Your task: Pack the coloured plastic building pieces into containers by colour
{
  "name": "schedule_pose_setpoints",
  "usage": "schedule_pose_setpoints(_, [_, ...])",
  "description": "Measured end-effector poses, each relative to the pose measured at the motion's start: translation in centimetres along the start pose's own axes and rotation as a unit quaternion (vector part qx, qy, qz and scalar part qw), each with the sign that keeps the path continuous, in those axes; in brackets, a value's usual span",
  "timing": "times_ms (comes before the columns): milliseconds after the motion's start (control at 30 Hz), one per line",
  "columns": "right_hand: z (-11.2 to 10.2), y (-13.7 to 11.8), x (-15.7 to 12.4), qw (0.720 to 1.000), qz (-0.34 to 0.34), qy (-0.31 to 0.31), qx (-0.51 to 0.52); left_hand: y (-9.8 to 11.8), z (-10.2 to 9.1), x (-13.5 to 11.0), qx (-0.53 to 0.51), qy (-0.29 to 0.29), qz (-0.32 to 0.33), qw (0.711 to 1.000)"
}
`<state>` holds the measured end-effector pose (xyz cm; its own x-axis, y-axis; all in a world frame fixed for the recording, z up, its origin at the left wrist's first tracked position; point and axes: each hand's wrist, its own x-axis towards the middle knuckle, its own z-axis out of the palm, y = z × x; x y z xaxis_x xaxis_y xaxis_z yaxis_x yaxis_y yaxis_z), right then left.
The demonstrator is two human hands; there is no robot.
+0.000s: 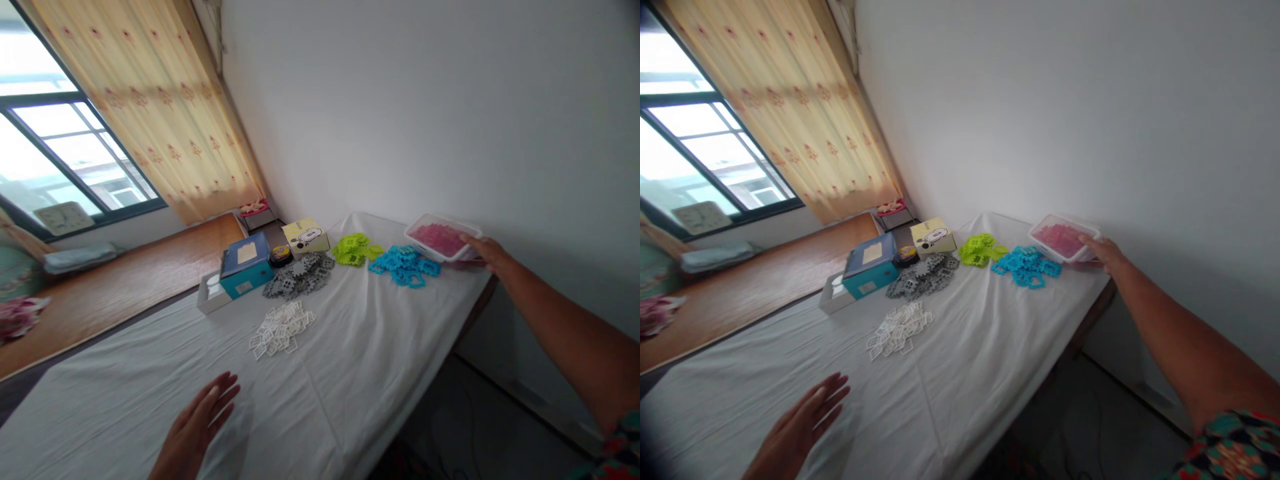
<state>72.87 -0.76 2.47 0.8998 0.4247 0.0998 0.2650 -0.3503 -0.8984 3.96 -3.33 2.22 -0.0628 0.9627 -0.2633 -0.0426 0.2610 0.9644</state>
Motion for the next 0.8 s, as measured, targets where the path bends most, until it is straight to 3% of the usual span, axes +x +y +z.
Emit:
schedule_pose_setpoints(100, [0.5, 0.2, 0.4, 0.973, 0.106, -0.143, 0.144, 0.1, 0.2, 0.2, 0.001, 0.008, 0.015, 1.0])
schedule_pose_setpoints(167, [0.9, 0.5, 0.4, 0.944, 0.163, -0.194, 0.212, 0.1, 0.2, 0.4, 0.006, 0.003, 0.01, 1.0])
schedule_pose_setpoints(333, [1.5, 0.7, 0.8, 0.936, 0.184, -0.178, 0.24, 0.0, -0.3, 1.2, 0.011, -0.022, -0.01, 1.0])
schedule_pose_setpoints(600, [-0.2, 1.7, 2.8, 0.916, 0.251, -0.211, 0.23, 0.6, -0.3, 1.8, 0.01, -0.029, 0.0, 1.0])
schedule_pose_setpoints(700, [-0.7, 2.7, 4.0, 0.931, 0.237, -0.218, 0.175, 0.9, 0.0, 3.0, 0.005, -0.032, 0.008, 0.999])
schedule_pose_setpoints(800, [-1.1, 3.1, 5.4, 0.973, 0.171, -0.153, 0.028, 1.1, 0.3, 5.3, -0.009, 0.008, 0.036, 0.999])
